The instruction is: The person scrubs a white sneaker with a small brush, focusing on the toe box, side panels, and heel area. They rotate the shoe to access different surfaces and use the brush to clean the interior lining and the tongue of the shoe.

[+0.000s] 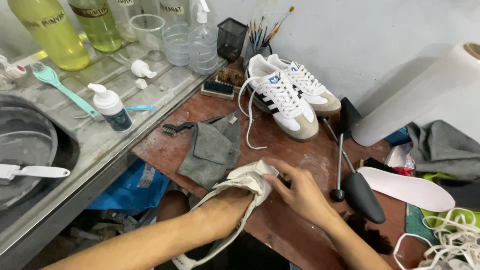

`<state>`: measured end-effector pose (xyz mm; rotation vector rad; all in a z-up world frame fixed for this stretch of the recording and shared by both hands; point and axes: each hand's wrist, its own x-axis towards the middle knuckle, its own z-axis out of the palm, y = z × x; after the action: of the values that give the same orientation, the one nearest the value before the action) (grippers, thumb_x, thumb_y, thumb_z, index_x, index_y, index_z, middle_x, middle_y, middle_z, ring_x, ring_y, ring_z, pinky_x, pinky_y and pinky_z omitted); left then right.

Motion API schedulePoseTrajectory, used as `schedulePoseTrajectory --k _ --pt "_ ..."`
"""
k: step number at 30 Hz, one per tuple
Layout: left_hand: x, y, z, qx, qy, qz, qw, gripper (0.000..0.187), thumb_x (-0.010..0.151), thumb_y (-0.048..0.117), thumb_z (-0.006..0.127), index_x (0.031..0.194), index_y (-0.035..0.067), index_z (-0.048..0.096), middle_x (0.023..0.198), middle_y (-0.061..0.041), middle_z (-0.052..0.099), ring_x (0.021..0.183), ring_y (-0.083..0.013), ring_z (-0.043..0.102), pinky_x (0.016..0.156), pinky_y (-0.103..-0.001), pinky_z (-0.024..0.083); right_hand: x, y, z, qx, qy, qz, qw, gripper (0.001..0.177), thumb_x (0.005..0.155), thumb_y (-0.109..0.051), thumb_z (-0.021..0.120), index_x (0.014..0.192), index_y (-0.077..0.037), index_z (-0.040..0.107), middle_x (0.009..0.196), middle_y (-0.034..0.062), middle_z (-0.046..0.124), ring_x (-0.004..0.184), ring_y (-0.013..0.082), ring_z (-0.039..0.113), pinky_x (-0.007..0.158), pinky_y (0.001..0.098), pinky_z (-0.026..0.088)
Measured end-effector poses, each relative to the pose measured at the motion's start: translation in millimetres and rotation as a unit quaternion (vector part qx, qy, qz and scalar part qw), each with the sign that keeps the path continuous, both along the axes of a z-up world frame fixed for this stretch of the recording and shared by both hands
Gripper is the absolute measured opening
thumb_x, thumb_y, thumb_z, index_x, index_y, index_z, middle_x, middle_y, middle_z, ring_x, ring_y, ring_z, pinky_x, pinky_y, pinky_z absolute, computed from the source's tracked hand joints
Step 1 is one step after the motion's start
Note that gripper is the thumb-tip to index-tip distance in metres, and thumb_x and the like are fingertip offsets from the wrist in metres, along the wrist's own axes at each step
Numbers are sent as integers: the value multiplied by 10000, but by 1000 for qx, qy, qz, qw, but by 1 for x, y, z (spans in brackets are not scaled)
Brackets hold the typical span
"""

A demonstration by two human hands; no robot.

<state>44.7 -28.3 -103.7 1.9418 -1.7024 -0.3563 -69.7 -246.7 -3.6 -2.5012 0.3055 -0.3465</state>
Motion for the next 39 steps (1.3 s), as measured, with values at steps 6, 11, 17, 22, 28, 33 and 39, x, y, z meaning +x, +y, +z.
schedulePoseTrajectory --k 6,11,17,22,28,33,39 --pt "-3 6 6 10 0 -10 1000 808 1032 126 703 1788 44 431 1820 -306 437 1644 -512 425 1359 -586 337 -4 2 3 -9 9 -9 1000 549 1118 -382 735 1591 -104 716 1365 153 907 799 242 870 806 414 695" --pt "3 2 24 -48 5 -18 999 712 1038 67 616 1737 7 498 1740 -297 546 1583 -501 523 1336 -581 394 0 -7 -13 20 -17 32 999 523 1113 -376 755 1552 -91 766 1548 101 836 1385 252 831 1117 397 630" --pt "1 4 25 0 29 -29 999 806 984 90 726 1752 33 486 1756 -324 528 1600 -546 487 1328 -595 388 -9 14 11 52 8 7 999 486 1065 -425 795 1498 -206 821 1220 -56 968 691 93 631 720 325 571" --pt "8 5 20 -37 24 -29 999 713 934 7 724 1635 -15 596 1629 -325 638 1517 -532 587 1306 -583 448 -1 -10 10 -10 49 -82 995 558 1095 -544 688 1558 -242 762 1419 62 906 1114 329 865 983 477 598" --pt "2 8 8 15 -4 -23 1000 876 928 -50 723 1762 38 469 1760 -329 507 1592 -560 486 1302 -606 435 7 -12 -10 -24 49 -91 994 526 1105 -460 762 1568 -212 777 747 100 829 565 239 574 693 438 510" --pt "6 3 14 -31 16 -24 999 722 1000 45 662 1712 36 537 1724 -299 562 1588 -528 511 1332 -605 392 2 6 -3 25 11 -21 999 510 1092 -417 761 1536 -168 794 1465 25 899 951 165 856 901 389 648" --pt "3 10 13 -3 12 -22 1000 823 980 50 701 1768 58 464 1790 -297 477 1628 -541 441 1341 -619 373 -3 9 12 6 19 -57 998 460 1089 -415 782 1499 -207 813 1033 11 918 737 186 683 783 384 557"
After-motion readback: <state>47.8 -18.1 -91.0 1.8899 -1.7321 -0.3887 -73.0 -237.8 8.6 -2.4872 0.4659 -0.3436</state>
